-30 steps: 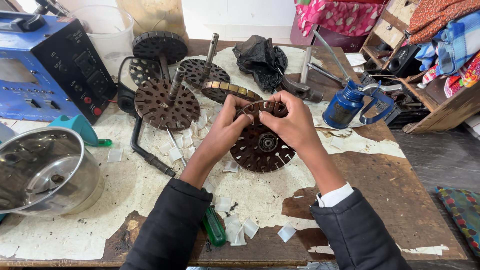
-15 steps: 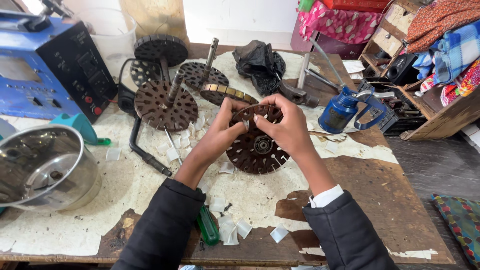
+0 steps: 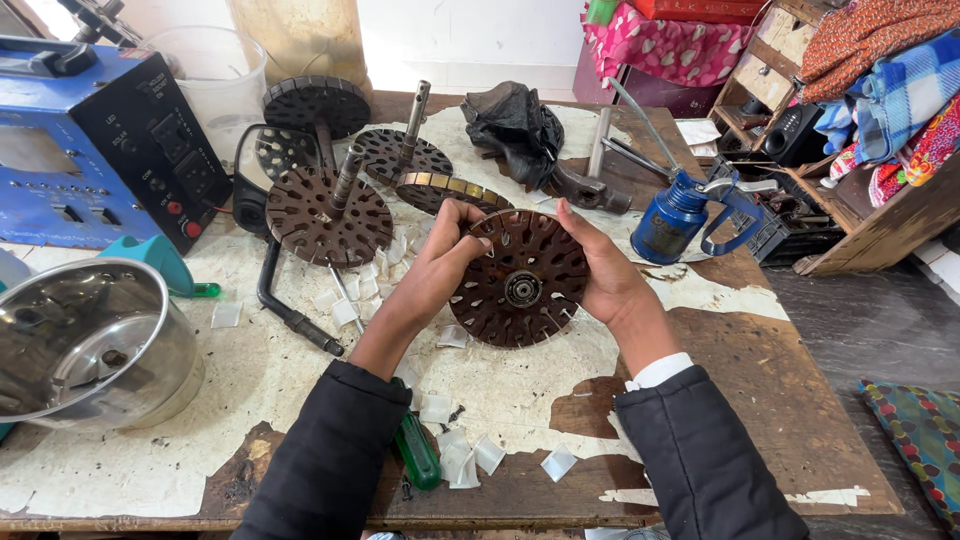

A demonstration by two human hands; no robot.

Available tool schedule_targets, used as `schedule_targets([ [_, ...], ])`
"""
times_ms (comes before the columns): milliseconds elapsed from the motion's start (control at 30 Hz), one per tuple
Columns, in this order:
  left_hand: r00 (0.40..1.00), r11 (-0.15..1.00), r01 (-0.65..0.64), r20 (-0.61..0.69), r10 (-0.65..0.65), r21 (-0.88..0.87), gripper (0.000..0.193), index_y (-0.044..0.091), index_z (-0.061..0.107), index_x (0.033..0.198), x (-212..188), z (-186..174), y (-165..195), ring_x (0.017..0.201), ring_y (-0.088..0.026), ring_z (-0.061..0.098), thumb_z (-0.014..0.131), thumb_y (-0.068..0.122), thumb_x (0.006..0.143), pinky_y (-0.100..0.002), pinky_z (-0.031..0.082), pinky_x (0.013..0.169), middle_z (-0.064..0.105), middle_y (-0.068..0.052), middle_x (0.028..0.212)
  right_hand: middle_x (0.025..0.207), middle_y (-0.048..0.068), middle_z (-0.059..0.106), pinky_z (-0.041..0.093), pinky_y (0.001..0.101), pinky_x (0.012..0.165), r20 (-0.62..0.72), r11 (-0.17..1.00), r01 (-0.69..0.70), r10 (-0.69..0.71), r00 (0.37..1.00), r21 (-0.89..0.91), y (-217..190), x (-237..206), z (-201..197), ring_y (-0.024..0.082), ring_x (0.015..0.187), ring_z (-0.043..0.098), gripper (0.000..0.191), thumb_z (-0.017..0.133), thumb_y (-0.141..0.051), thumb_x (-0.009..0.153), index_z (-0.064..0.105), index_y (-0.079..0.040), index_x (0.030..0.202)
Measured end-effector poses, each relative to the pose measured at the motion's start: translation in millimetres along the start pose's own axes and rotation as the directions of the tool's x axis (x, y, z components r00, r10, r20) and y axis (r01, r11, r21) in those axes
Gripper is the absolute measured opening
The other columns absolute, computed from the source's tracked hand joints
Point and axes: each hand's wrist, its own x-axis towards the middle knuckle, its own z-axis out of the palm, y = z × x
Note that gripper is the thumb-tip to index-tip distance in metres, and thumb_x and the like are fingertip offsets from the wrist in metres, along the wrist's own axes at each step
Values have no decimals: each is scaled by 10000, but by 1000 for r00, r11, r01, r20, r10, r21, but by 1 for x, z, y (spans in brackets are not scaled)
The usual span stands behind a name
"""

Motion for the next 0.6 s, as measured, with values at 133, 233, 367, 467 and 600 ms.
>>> schedule_targets([
  [133, 1000, 1000, -12, -19, 13, 15, 195, 74, 471, 1156, 0, 0, 0, 989, -112, 453, 516, 170, 992, -293, 411, 907, 484, -21, 1056, 1184, 72, 728, 570, 387, 959, -31, 1000, -1, 2, 1000, 13, 1, 1, -3, 213, 1096, 696, 530, 733, -502, 866, 693, -81, 1184],
  [233, 1000, 999, -23, -18, 23, 26, 189, 79, 473, 1151, -1, 0, 1, 987, -109, 446, 513, 178, 996, -284, 404, 907, 478, -19, 1055, 1171, 52, 730, 575, 371, 952, -79, 1000, -9, 7, 997, -16, 2, 2, -4, 199, 1097, 696, 493, 744, -479, 845, 693, -101, 1157],
  [367, 1000, 1000, 20, -18, -20, -12, 183, 83, 467, 1136, -1, -1, 1, 965, -109, 452, 506, 180, 985, -287, 415, 888, 479, -18, 1042, 1132, 64, 730, 577, 373, 926, -32, 999, 4, -5, 999, -52, 2, 2, -4, 196, 1060, 701, 494, 740, -484, 873, 695, -78, 1150],
  [467, 1000, 1000, 8, -22, -8, 6, 178, 80, 464, 1132, 0, -1, 0, 961, -111, 442, 506, 174, 986, -285, 410, 886, 469, -19, 1042, 1118, 64, 730, 584, 367, 898, 5, 999, 5, -5, 1000, -47, 2, 2, -4, 188, 1028, 706, 489, 748, -471, 875, 696, -69, 1147],
  [600, 1000, 1000, 1, -30, -1, -3, 168, 80, 467, 1119, 0, -2, -3, 961, -108, 445, 502, 163, 977, -280, 409, 888, 483, -16, 1042, 1082, 58, 741, 592, 352, 848, 28, 998, 3, -1, 1000, -65, 3, 3, -4, 174, 965, 720, 456, 758, -432, 871, 711, -60, 1129],
])
